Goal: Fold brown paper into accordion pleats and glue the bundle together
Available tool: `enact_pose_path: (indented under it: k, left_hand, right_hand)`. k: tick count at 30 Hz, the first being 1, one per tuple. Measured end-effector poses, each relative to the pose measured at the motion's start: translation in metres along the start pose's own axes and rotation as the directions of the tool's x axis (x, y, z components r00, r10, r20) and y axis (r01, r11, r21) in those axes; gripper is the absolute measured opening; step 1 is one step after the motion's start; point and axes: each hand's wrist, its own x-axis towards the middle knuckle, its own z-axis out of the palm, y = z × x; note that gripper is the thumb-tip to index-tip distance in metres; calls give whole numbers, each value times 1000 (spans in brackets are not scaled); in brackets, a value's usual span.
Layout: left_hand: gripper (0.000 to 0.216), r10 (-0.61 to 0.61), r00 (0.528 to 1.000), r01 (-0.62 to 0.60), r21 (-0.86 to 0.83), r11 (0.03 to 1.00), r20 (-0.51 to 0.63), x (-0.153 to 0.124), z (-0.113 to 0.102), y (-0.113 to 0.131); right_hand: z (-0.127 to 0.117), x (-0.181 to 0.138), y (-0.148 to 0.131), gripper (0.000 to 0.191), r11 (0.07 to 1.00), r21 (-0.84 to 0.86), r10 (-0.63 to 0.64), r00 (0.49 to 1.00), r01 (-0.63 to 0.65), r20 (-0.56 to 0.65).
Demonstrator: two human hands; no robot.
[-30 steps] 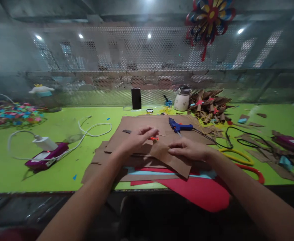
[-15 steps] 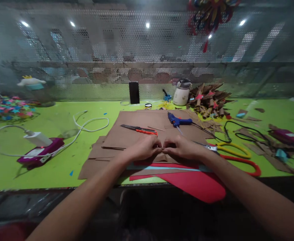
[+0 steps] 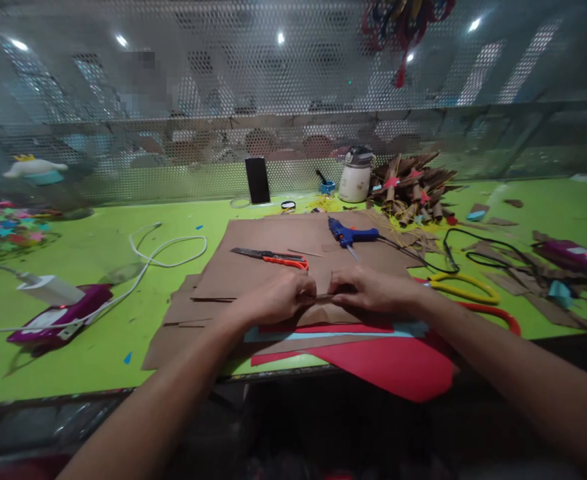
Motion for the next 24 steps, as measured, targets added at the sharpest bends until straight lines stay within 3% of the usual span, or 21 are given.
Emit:
enact_pose_path:
  k: [4,8,12,24]
  left_hand:
    - [16,-19,1000,19,68,998,-6,2,3,3]
    - [18,28,996,-17,128,992,-82,7,10,11]
    - [19,94,990,-88,66,994,-104,9,16,14]
    - [16,35,999,-33,114,993,-16,0,10,10]
  right_hand:
    - [4,1,0,15,999,-31,24,1000,-24,-12]
    - [2,4,-11,19,998,-65,-7,1000,7,-3]
    - [-5,6,-20,21,996,-86,-26,999,29,35]
    - [-8,-3,-3,17,986,-159,-39,994,55,107]
